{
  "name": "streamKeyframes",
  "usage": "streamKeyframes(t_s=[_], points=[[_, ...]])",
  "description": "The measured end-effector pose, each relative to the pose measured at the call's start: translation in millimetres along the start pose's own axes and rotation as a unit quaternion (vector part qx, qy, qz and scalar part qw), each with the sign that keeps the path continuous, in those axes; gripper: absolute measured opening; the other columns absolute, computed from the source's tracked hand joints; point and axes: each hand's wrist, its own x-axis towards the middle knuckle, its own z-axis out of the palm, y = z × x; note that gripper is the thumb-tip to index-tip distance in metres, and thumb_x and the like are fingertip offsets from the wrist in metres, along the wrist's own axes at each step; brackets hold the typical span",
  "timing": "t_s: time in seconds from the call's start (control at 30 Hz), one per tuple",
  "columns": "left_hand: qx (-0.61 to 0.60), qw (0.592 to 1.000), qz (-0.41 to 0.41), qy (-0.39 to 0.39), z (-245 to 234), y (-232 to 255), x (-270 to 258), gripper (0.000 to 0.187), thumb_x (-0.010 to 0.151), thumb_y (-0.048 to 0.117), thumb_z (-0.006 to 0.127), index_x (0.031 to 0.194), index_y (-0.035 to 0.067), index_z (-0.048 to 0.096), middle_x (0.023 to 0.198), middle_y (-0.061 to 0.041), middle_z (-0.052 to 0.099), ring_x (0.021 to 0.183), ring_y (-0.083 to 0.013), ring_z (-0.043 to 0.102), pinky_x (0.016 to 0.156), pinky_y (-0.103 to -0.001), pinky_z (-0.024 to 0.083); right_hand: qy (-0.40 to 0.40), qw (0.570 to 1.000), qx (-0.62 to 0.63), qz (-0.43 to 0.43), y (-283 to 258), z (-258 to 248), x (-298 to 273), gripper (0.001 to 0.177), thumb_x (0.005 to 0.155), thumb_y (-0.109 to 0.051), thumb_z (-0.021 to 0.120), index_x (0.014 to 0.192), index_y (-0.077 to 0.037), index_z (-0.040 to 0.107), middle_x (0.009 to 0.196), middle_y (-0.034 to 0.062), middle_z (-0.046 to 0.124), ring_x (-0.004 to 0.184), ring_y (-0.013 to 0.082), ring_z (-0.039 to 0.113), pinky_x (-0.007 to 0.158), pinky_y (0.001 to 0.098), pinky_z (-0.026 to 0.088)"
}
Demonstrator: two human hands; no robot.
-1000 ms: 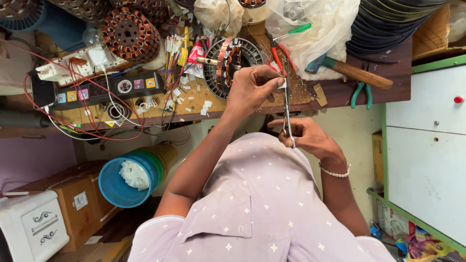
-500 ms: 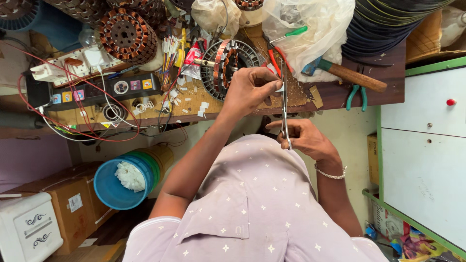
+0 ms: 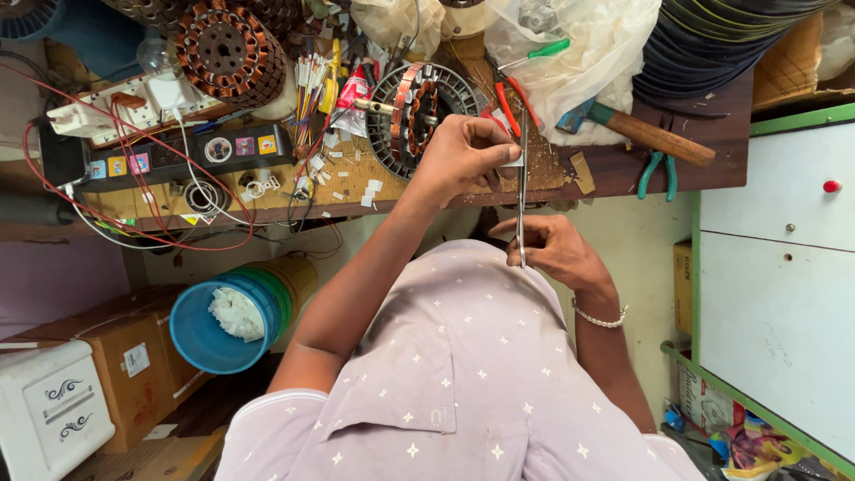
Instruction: The person works on a motor stator at a cluttered workbench, repeatedly cutting small white insulating strips with scissors and inserting them into the copper windings. The person uses pliers to adjust the stator and occasionally reaches for a phone on the table.
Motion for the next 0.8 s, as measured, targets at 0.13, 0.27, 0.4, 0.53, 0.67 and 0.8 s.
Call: streamKeyframes(t_s=[0.13,0.27,0.4,0.53,0.67,0.8], points=[[-0.03,0.999,-0.015,0.0,0,-11,5,0.015,0.09,0.014,0.077,0.092,-0.001,0.075,0.077,-0.007,0.076,0.06,-0.0121,0.073,0.051,-0.022,0.056,0.042,0.997,-0.062,0.0,12,-5,4,0.029,0.085,-0.007,0.073,0.109,0.008,0.074,0.079,0.0044,0.073,0.072,0.0089,0.065,0.066,0.0253,0.053],[-0.077,0.996,0.027,0.045,15,-24,-2,0.018,0.1,0.019,0.072,0.105,0.002,0.071,0.093,-0.009,0.079,0.083,-0.0114,0.076,0.051,-0.021,0.051,0.081,0.996,-0.033,-0.036,36,-18,7,0.038,0.087,-0.013,0.073,0.122,0.0,0.068,0.08,0.0028,0.072,0.074,0.0073,0.065,0.068,0.0249,0.054],[-0.235,0.97,-0.05,-0.023,20,-29,-23,0.015,0.098,0.021,0.059,0.109,0.013,0.052,0.107,-0.009,0.077,0.084,-0.0171,0.081,0.043,-0.021,0.048,0.253,0.952,-0.167,0.035,67,-48,32,0.05,0.08,-0.015,0.082,0.122,-0.004,0.058,0.072,0.0108,0.073,0.06,0.0168,0.066,0.056,0.0334,0.053],[-0.146,0.989,-0.035,0.01,20,-35,-37,0.011,0.102,0.013,0.059,0.108,0.008,0.051,0.101,-0.005,0.069,0.078,-0.0169,0.078,0.042,-0.022,0.047,0.269,0.84,-0.471,0.031,83,-85,80,0.03,0.087,-0.029,0.086,0.098,-0.004,0.073,0.083,0.0167,0.075,0.07,0.0312,0.071,0.065,0.043,0.054],[0.02,0.998,0.001,0.066,19,-31,-47,0.004,0.098,0.005,0.061,0.101,0.004,0.059,0.084,-0.002,0.067,0.058,-0.012,0.069,0.042,-0.024,0.047,0.133,0.886,-0.441,0.056,42,-107,87,0.025,0.087,-0.016,0.076,0.111,-0.01,0.077,0.08,0.0161,0.075,0.069,0.0286,0.074,0.068,0.0396,0.055],[0.065,0.99,-0.002,0.122,25,-28,-55,0.004,0.095,0.003,0.063,0.093,0.002,0.06,0.068,-0.003,0.063,0.045,-0.0079,0.054,0.038,-0.028,0.04,0.137,0.949,-0.244,-0.142,-4,-58,62,0.028,0.097,-0.01,0.068,0.124,-0.003,0.072,0.092,0.0118,0.075,0.083,0.0163,0.072,0.076,0.0324,0.056]])
